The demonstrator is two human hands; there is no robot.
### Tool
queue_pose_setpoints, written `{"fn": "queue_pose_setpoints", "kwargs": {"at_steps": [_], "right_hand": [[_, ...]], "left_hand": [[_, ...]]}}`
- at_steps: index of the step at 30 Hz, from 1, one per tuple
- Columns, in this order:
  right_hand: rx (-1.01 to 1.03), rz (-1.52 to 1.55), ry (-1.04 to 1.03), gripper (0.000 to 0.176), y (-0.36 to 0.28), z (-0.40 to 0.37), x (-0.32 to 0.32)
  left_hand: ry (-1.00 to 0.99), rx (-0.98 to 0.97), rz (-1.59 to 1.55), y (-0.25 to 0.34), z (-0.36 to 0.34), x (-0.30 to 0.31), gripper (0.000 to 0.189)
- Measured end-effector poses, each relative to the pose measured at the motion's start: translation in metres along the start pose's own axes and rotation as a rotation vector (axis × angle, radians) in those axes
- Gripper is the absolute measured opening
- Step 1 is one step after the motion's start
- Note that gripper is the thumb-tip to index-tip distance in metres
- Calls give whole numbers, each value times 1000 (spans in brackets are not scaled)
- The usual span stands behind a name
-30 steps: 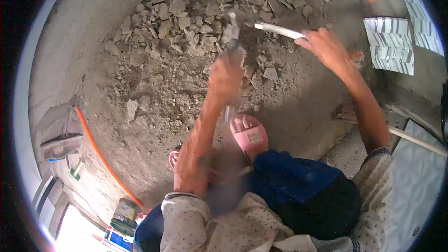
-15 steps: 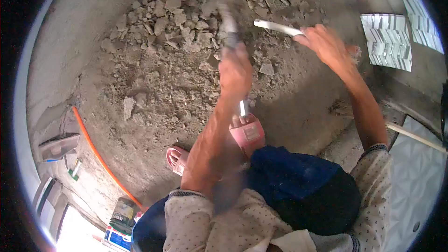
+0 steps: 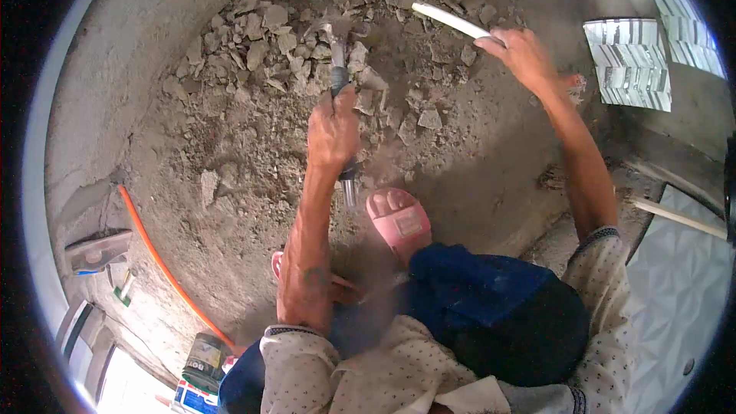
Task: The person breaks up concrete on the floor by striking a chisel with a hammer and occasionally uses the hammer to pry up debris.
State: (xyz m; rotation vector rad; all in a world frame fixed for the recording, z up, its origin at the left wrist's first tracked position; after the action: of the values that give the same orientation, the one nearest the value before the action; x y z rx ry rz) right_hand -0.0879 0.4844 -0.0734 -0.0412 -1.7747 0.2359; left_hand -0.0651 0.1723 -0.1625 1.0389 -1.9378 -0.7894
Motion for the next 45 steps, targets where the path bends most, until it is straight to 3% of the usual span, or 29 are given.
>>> {"fn": "queue_pose_setpoints", "kwargs": {"at_steps": [1,3,5,8,10,12,15,18,19,22,24,26,27,30,33,36,38,39,41,43,45], "right_hand": [[23,-16,2,45,1,-1,-1],[66,-49,-1,45,3,-6,-4],[58,-80,36,43,3,-14,-6],[110,-124,48,40,0,-11,-1],[106,-141,-19,38,-10,-4,3],[34,-166,-133,35,-20,1,9],[181,-252,-74,35,-27,9,16],[231,-283,-70,35,-20,13,10],[243,-292,-49,35,-18,8,9],[242,-308,-26,36,-22,11,10],[149,-295,-96,38,-25,10,14],[170,-324,-173,40,-19,6,15],[169,-335,-225,41,-10,-4,14],[226,-330,-81,42,25,-50,27],[-187,-284,-141,42,79,-74,33],[-266,97,72,39,44,-66,23],[-104,87,117,34,21,-45,-3],[-139,52,62,38,18,-40,-17],[-202,-17,-30,46,14,-32,-37],[96,-114,111,45,17,-43,-45],[273,-219,171,43,37,-67,-39]], "left_hand": [[18,-86,47,2,1,3,24],[61,-79,6,-1,4,7,27],[98,107,-169,25,-2,17,33],[356,-67,-161,72,-9,27,47],[326,3,-176,80,-3,10,42],[298,4,54,74,9,-15,39],[23,-458,553,85,16,-41,45],[156,-133,215,70,25,-20,45],[217,23,113,77,17,-13,34],[280,120,-98,79,11,-21,30],[243,-144,135,60,24,-52,28],[26,-336,396,40,40,-86,28],[-20,-373,427,62,17,-71,28],[-47,-157,303,61,4,-45,28],[63,-161,293,22,16,-38,38],[36,-66,207,17,29,-44,46],[-7,-27,254,15,32,-57,41],[65,-388,471,41,17,-67,31],[82,-335,367,40,20,-90,26],[63,-395,433,39,19,-114,24],[-9,-545,688,32,6,-138,24]]}}
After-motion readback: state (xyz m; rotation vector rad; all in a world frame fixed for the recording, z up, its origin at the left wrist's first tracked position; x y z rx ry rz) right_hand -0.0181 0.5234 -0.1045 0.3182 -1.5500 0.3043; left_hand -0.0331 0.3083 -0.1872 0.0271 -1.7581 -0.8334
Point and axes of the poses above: each hand's wrist, its own z-axis towards the middle knuckle, its own x-axis out of the back of the hand, y = z × x, the point moved 8 cm from there along z, towards the middle knuckle, and after that the axes turned 12 degrees about x, right-handed, at the moved point
